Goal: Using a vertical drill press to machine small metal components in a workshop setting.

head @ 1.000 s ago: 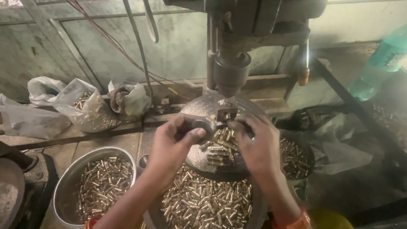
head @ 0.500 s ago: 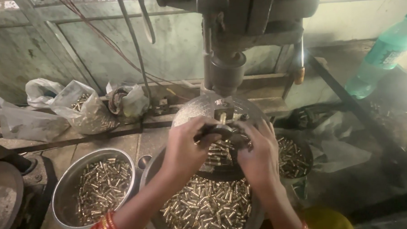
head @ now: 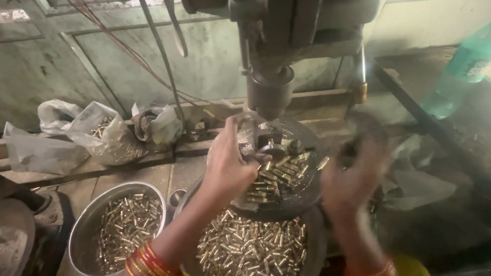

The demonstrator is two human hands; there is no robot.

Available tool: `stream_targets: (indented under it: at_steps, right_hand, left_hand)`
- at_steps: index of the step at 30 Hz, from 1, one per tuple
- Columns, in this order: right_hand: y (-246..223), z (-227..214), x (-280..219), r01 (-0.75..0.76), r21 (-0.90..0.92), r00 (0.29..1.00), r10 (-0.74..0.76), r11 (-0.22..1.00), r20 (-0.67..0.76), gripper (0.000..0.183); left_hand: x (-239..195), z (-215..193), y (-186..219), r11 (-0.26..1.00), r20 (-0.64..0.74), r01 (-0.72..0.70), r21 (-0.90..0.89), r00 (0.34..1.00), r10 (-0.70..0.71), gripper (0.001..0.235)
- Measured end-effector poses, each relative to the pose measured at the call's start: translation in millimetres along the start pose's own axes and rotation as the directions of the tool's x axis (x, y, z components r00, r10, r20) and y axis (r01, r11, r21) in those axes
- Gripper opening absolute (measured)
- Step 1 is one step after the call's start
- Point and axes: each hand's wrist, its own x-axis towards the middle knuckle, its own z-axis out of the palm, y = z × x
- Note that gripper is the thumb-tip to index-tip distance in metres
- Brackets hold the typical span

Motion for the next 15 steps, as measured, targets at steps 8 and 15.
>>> stream_targets:
  at_steps: [8,15]
  right_hand:
    - [99,73,190,0.331,0.011,0.937,-0.330,0.944,0.113,0.043]
    - [125,111,194,0.378,0.085,0.923,-0.369,0.922,-0.106,0.037]
  left_hand:
    - [-3,2,-2,0.814,0.191,0.226,-0.535,0.971,-0.144,0.072]
    - [-3,-8,16,0.897,0.183,0.235,-0.375,0.967,-0.177,0.069]
